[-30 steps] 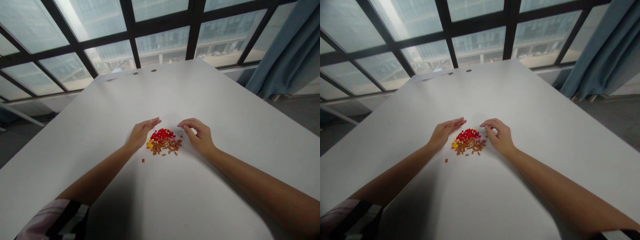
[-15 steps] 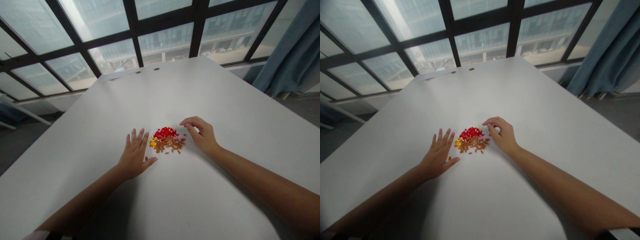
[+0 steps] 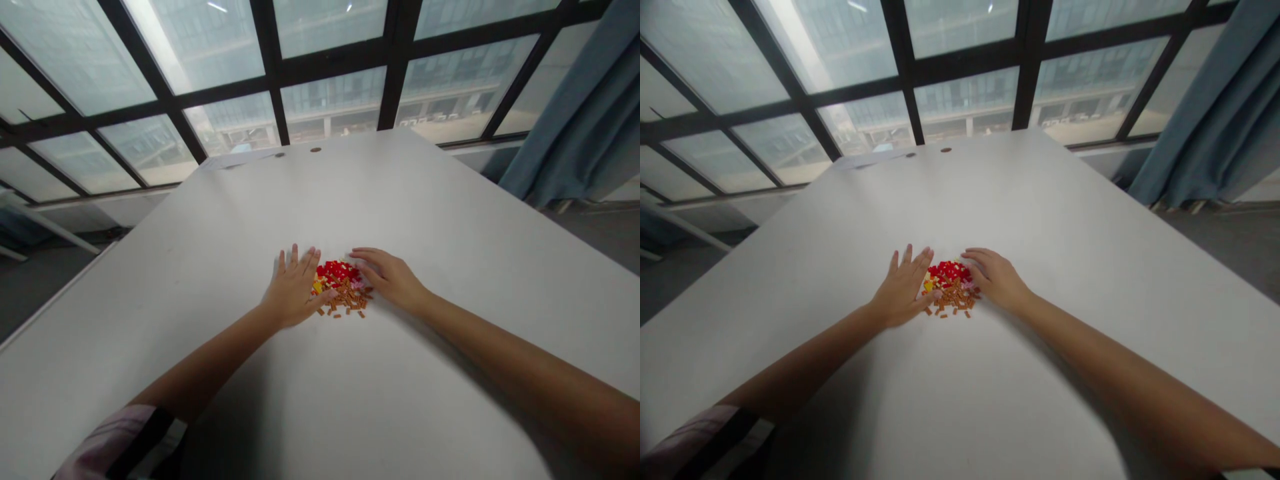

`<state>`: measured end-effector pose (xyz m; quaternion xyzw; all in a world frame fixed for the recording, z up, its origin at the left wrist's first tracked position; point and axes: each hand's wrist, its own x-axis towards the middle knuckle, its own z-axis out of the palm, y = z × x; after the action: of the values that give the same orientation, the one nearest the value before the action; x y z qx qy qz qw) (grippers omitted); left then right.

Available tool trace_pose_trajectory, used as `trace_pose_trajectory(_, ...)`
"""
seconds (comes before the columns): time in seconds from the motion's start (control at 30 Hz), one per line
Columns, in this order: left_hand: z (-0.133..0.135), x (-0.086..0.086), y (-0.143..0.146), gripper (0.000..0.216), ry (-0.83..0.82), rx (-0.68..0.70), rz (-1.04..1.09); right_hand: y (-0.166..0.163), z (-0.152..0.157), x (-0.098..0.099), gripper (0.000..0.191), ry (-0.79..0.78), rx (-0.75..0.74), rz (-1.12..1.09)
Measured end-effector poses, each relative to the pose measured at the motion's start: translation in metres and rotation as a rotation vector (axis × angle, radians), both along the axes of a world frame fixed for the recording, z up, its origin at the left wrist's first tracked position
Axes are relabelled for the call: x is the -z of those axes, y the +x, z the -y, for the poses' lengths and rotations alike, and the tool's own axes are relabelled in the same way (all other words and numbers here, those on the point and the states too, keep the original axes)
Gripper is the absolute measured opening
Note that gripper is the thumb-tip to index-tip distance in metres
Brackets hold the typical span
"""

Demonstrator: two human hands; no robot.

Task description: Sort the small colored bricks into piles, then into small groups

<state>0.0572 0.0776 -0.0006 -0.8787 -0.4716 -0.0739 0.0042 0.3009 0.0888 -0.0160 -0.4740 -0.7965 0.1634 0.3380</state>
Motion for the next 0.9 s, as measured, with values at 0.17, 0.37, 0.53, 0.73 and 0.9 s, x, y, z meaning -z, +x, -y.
trace_pose_trajectory(0.17, -0.001, 0.0, -0.013, 0.074, -0.149, 0.085, 0.023, -0.01, -0.013, 0.009, 0.047, -0.062, -0.1, 0.151)
trace_pose_trajectory(0.37, 0.0, 0.005, -0.023, 0.067, -0.156, 0.236, 0.156, -0.011, 0.013, 0.006, 0.053, -0.065, -0.187, 0.246)
trace_pose_trajectory(0.53, 0.005, 0.005, -0.029, 0.055, -0.041, 0.324, 0.218, -0.011, 0.028, 0.002, 0.055, 0.032, -0.234, 0.319)
trace_pose_trajectory(0.73, 0.011, 0.0, -0.026, 0.043, 0.133, 0.413, 0.108, -0.015, 0.028, 0.004, 0.047, 0.171, -0.208, 0.359)
trace_pose_trajectory(0.9, 0.011, -0.002, -0.025, 0.035, 0.22, 0.432, 0.18, -0.015, 0.032, -0.004, 0.041, 0.256, -0.254, 0.288)
